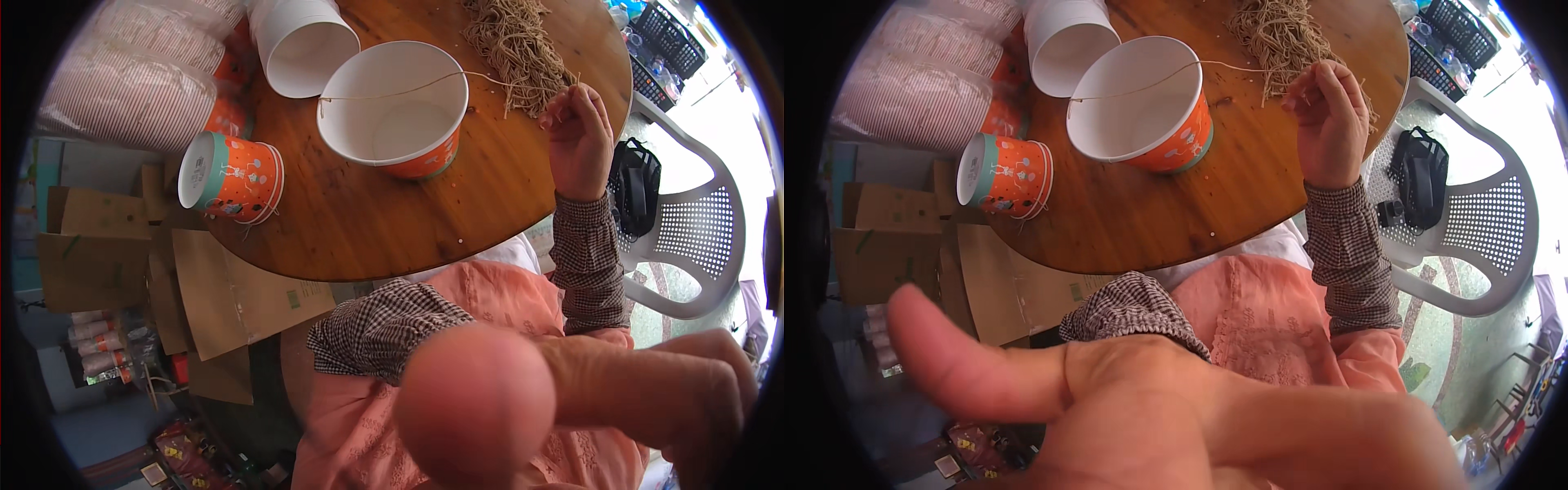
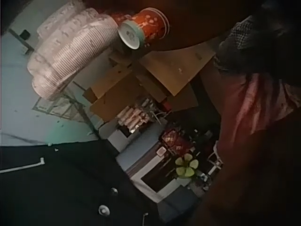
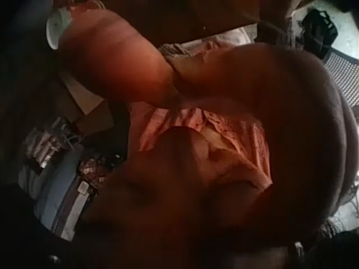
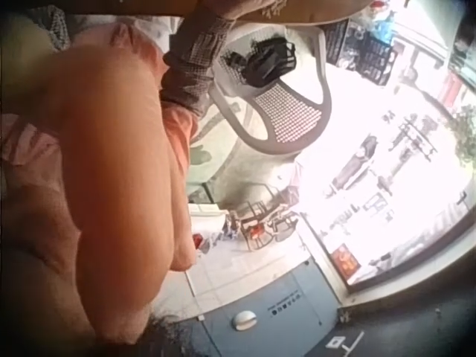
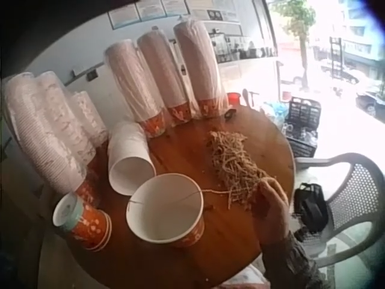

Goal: Attaching rubber bands or ties to paper cups for assembly and packaging.

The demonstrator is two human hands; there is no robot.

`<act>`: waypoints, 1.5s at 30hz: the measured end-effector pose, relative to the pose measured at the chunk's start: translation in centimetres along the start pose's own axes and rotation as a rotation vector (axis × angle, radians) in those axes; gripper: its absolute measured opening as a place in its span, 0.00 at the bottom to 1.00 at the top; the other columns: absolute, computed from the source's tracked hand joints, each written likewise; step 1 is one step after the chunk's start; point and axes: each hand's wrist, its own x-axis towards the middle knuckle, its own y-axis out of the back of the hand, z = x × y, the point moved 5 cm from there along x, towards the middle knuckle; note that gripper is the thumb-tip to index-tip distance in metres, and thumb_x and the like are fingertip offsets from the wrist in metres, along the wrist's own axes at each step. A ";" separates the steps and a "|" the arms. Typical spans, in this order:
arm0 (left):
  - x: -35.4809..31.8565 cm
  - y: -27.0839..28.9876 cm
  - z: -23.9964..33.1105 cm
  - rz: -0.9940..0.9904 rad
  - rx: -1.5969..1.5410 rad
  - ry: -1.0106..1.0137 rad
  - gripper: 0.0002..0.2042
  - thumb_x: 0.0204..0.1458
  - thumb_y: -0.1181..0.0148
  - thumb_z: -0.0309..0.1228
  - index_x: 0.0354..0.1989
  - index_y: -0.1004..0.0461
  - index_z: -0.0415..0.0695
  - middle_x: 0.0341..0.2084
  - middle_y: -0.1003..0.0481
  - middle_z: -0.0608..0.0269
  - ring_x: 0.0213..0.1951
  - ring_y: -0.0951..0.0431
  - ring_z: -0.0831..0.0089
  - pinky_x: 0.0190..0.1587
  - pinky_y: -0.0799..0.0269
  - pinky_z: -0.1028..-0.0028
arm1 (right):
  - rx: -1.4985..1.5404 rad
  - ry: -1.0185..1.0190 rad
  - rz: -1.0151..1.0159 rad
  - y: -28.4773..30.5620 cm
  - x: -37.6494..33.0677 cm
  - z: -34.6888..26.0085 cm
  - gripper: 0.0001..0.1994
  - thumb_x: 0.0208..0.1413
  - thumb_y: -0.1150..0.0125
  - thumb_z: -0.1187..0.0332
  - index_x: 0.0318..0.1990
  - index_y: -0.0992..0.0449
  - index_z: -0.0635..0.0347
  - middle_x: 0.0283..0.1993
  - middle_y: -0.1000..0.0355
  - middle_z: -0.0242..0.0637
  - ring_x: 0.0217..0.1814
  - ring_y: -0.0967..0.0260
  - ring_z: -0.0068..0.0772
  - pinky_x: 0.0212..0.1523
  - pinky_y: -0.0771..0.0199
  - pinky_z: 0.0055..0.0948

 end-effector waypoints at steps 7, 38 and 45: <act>2.8 -0.8 -1.5 -0.023 0.157 -0.018 0.29 0.50 0.37 0.49 0.51 0.33 0.37 0.47 0.30 0.52 0.51 0.31 0.57 0.55 0.38 0.63 | -0.009 0.258 0.012 2.2 3.9 -3.8 0.05 0.61 0.47 0.73 0.42 0.27 0.62 0.37 0.24 0.40 0.41 0.24 0.35 0.38 0.20 0.32; -7.0 12.5 -3.2 0.523 0.651 0.252 0.09 0.54 0.39 0.24 0.43 0.24 0.36 0.34 0.22 0.58 0.36 0.24 0.69 0.42 0.29 0.72 | -0.868 0.348 -0.379 -13.8 -7.7 4.1 0.05 0.48 0.40 0.78 0.32 0.30 0.63 0.48 0.30 0.43 0.48 0.29 0.42 0.48 0.28 0.35; -6.2 11.1 -1.8 0.457 0.926 0.128 0.09 0.50 0.38 0.22 0.41 0.23 0.38 0.30 0.22 0.58 0.34 0.25 0.64 0.42 0.32 0.68 | -0.936 0.365 -0.356 -13.7 -8.3 4.3 0.06 0.47 0.39 0.80 0.32 0.29 0.63 0.47 0.28 0.43 0.47 0.28 0.38 0.46 0.28 0.31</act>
